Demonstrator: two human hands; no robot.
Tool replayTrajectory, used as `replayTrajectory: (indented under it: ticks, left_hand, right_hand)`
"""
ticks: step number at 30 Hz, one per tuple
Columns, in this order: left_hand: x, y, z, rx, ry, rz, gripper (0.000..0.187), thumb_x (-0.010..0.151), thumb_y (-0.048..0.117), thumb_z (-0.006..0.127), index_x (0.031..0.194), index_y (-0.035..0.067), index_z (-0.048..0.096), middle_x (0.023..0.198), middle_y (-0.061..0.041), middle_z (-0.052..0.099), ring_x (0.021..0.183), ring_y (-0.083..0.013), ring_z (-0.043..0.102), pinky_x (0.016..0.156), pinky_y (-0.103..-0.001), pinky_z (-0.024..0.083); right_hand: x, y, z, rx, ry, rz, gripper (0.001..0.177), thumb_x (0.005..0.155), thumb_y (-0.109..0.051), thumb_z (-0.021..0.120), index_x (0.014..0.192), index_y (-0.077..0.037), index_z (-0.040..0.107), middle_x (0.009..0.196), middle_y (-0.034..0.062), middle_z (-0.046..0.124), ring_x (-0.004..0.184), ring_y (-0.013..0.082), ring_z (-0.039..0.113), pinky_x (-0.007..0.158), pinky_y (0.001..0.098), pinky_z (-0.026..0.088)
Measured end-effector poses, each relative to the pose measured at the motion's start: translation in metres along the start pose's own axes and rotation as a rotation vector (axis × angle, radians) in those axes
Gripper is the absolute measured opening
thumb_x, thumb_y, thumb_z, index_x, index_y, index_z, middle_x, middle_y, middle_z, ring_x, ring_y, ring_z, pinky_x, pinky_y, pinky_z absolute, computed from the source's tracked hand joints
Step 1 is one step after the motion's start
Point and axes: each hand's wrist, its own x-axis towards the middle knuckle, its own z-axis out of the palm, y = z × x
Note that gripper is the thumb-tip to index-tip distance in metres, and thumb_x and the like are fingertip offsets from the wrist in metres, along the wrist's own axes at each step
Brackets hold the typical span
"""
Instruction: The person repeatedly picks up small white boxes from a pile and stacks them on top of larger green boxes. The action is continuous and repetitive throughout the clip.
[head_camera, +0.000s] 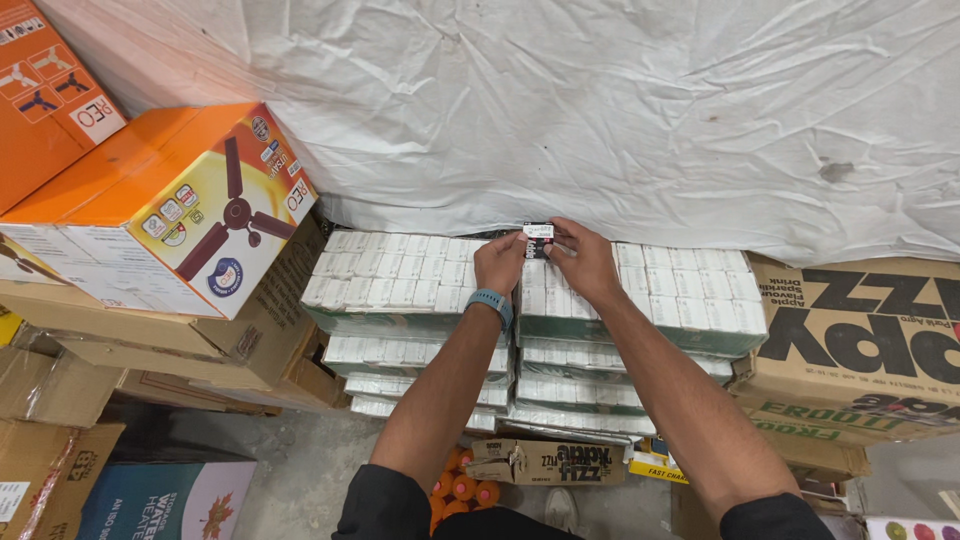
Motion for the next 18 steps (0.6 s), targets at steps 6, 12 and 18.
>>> replayTrajectory:
  ticks: [6, 12, 18]
  left_hand:
    - [0.001, -0.002, 0.002, -0.064, -0.008, -0.046, 0.041, 0.093, 0.034, 0.075, 0.126, 0.009, 0.071, 0.107, -0.016, 0.076, 0.103, -0.0263, 0.072, 0.088, -0.037, 0.061]
    - [-0.035, 0.021, -0.015, -0.120, -0.099, -0.040, 0.048, 0.097, 0.020, 0.071, 0.138, -0.003, 0.058, 0.132, -0.027, 0.062, 0.124, -0.0392, 0.060, 0.104, -0.044, 0.057]
    - [-0.061, 0.032, -0.042, -0.040, -0.186, 0.030, 0.049, 0.098, 0.016, 0.068, 0.140, -0.005, 0.055, 0.140, -0.029, 0.055, 0.133, -0.0425, 0.051, 0.110, -0.048, 0.053]
  right_hand:
    - [0.001, 0.009, -0.002, -0.042, -0.002, -0.018, 0.059, 0.083, 0.005, 0.076, 0.140, -0.004, 0.061, 0.126, 0.0219, 0.069, 0.113, 0.0320, 0.069, 0.096, 0.0424, 0.057]
    - [-0.017, -0.005, -0.002, -0.095, 0.026, -0.017, 0.060, 0.085, 0.004, 0.074, 0.142, -0.005, 0.059, 0.129, 0.0215, 0.067, 0.116, 0.0329, 0.067, 0.095, 0.0424, 0.057]
    - [-0.046, -0.034, 0.002, -0.173, 0.102, 0.019, 0.053, 0.089, 0.000, 0.072, 0.141, -0.005, 0.060, 0.131, 0.0230, 0.066, 0.121, 0.0379, 0.063, 0.096, 0.0483, 0.056]
